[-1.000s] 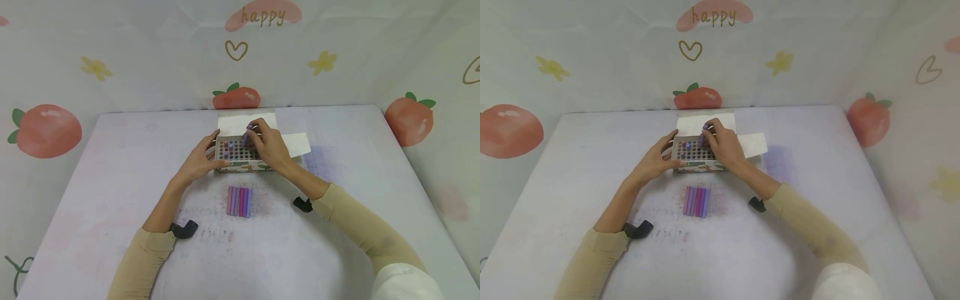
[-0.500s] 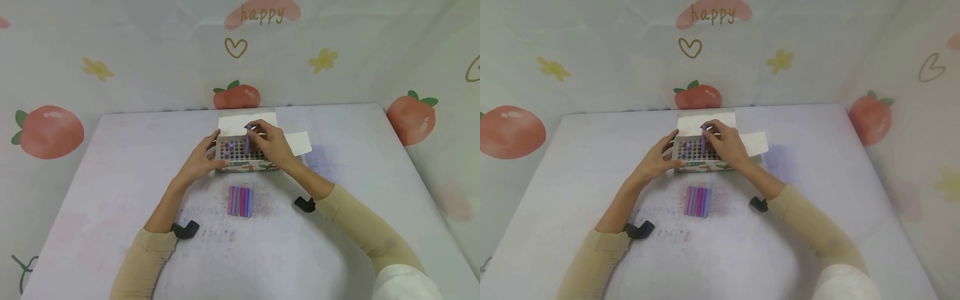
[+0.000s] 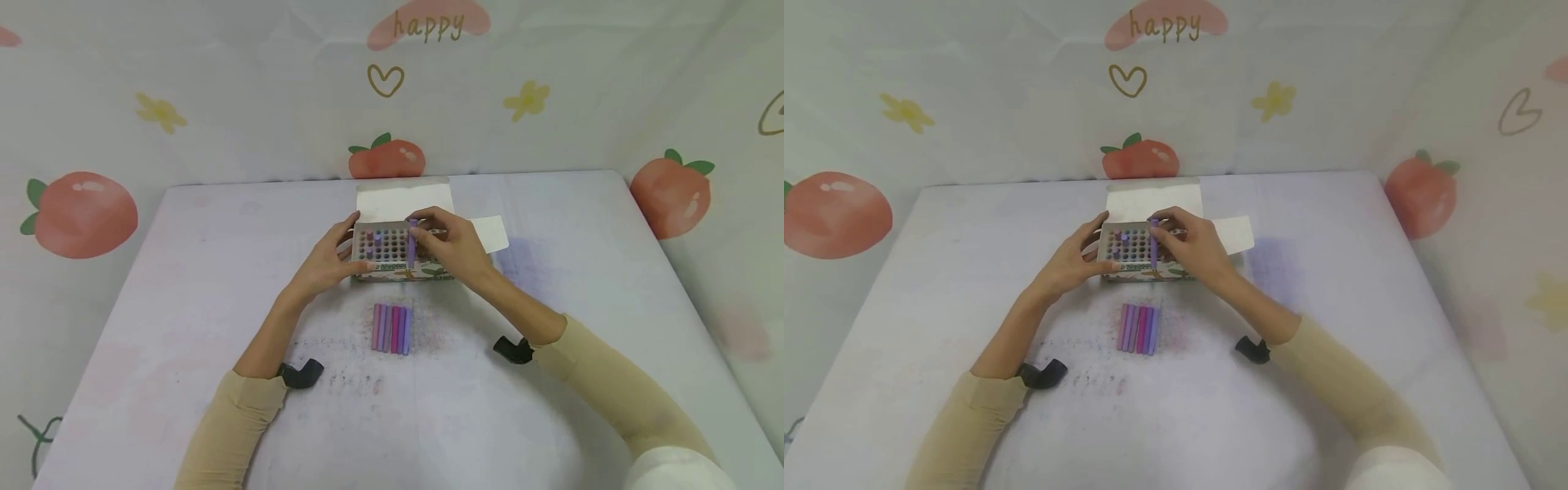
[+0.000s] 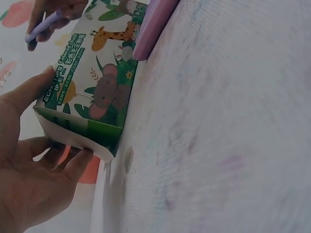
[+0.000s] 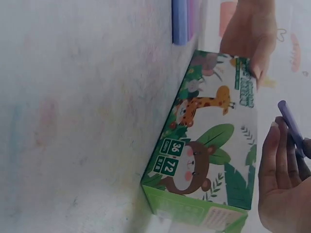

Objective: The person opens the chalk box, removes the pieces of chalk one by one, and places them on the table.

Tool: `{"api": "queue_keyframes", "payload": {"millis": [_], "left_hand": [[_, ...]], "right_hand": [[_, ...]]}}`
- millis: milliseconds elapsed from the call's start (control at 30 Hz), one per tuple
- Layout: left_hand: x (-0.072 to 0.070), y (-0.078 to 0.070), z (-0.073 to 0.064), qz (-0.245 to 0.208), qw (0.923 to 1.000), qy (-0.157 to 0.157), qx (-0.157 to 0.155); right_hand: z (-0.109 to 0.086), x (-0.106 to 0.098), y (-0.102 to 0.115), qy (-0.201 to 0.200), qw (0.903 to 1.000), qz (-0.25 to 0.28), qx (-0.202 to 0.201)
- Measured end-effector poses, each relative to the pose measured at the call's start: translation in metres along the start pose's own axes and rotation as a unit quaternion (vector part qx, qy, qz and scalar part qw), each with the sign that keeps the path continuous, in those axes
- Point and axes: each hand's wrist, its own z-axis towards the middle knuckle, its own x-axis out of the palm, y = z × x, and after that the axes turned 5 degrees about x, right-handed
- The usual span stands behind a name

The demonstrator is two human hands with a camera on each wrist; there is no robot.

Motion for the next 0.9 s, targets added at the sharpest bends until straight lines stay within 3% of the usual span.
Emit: {"api": "queue_keyframes", "payload": {"millis": [667, 900], "left_hand": [[-0.002, -0.002, -0.001, -0.001, 1.0000, 0.002, 0.004], [0.000, -0.002, -0.001, 0.003, 1.0000, -0.001, 0.006]], "right_hand": [[-0.025, -0.003, 0.003, 0.040, 0.9936, 0.053, 0.092], [-0.034, -0.002, 0.001, 0.051, 0.9919, 0.045, 0.108]]}}
